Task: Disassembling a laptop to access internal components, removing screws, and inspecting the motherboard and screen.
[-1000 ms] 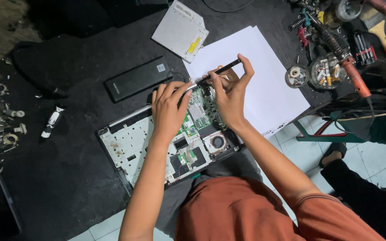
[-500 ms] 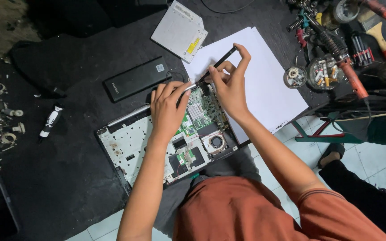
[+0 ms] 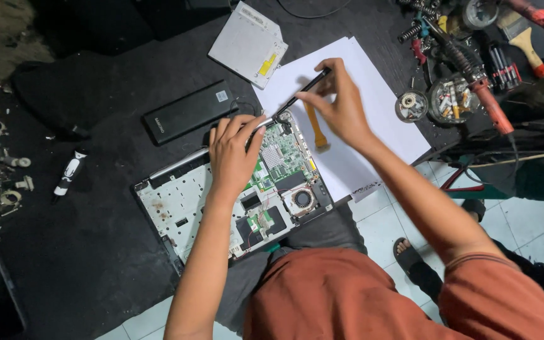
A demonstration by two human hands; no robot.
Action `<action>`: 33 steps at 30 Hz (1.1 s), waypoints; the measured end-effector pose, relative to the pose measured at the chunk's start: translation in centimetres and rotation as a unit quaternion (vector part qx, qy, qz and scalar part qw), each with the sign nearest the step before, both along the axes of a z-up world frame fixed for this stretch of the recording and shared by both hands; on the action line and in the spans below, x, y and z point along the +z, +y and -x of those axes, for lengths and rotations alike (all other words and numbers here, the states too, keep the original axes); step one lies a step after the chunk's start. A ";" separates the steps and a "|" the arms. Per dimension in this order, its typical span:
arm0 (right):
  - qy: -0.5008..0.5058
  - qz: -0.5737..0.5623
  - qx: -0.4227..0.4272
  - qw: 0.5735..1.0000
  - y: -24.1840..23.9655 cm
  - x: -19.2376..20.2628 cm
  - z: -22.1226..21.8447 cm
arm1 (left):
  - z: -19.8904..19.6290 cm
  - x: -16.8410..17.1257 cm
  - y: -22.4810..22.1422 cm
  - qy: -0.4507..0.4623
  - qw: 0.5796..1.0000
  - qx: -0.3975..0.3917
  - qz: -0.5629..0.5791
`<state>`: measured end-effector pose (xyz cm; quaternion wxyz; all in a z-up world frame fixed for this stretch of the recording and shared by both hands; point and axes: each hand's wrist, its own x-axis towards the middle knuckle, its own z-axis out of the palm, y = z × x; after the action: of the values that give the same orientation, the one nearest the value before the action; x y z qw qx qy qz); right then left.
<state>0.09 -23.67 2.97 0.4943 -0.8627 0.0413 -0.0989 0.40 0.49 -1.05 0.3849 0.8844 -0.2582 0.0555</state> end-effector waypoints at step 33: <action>-0.205 0.425 0.222 0.853 -4.8 -1.7 -0.9 | -0.1 1.7 -0.2 0.018 1.000 0.004 0.009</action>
<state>1.04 -28.47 1.25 0.0860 -0.9349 -0.2997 -0.1695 0.55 0.33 0.64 0.3971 0.8829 -0.2468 0.0431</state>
